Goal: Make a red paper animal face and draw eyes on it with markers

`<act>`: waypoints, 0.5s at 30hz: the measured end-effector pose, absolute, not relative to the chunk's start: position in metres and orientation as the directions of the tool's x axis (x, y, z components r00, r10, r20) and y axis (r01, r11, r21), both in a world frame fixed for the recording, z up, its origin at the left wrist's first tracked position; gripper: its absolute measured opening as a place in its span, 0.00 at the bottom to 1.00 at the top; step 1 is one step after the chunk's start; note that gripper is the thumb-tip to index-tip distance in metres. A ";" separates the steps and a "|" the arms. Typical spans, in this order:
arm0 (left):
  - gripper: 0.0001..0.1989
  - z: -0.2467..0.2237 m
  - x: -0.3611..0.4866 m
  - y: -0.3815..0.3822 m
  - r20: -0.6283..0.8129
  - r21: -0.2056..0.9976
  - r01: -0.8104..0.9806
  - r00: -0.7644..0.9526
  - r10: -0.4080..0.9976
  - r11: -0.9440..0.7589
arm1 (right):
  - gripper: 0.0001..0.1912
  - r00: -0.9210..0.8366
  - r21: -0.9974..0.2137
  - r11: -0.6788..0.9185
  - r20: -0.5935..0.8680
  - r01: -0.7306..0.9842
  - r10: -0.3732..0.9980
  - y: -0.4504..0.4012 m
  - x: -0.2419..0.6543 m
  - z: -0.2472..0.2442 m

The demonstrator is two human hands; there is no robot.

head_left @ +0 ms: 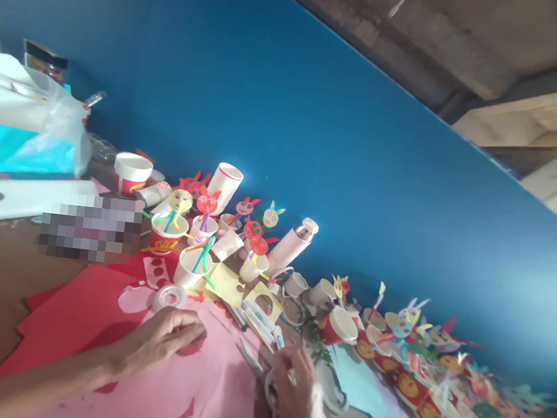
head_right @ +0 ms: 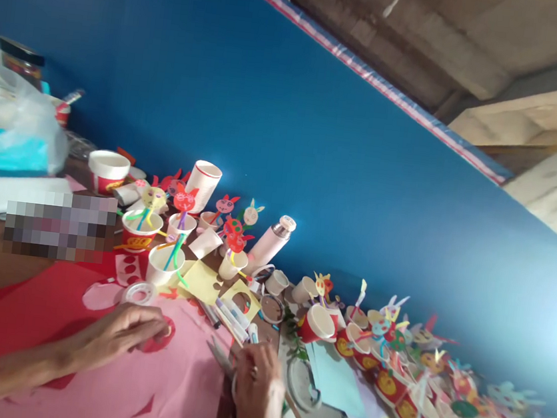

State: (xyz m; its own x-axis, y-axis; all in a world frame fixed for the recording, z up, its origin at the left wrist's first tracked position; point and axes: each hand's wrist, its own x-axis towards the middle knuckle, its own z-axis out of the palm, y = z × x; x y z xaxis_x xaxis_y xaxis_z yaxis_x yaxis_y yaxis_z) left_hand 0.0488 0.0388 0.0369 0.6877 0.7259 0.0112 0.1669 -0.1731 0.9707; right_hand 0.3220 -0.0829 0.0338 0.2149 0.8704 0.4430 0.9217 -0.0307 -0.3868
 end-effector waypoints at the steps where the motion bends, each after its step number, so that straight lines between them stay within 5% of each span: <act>1: 0.25 0.038 0.049 0.039 0.010 0.972 0.165 0.683 0.731 -0.168 | 0.15 0.269 -0.282 -0.165 0.388 0.945 0.881 -0.086 0.340 0.038; 3: 0.24 0.038 0.049 0.037 0.001 0.978 0.154 0.665 0.747 -0.138 | 0.18 0.402 0.027 -0.415 0.202 0.909 0.893 -0.086 0.370 0.046; 4: 0.23 0.038 0.050 0.036 0.000 0.980 0.151 0.655 0.756 -0.131 | 0.19 0.425 0.082 -0.441 0.162 0.894 0.890 -0.081 0.380 0.050; 15: 0.18 0.037 0.049 0.041 0.027 0.967 0.174 0.658 0.752 -0.187 | 0.18 0.377 0.257 -0.347 -0.077 0.902 0.923 -0.040 0.390 0.043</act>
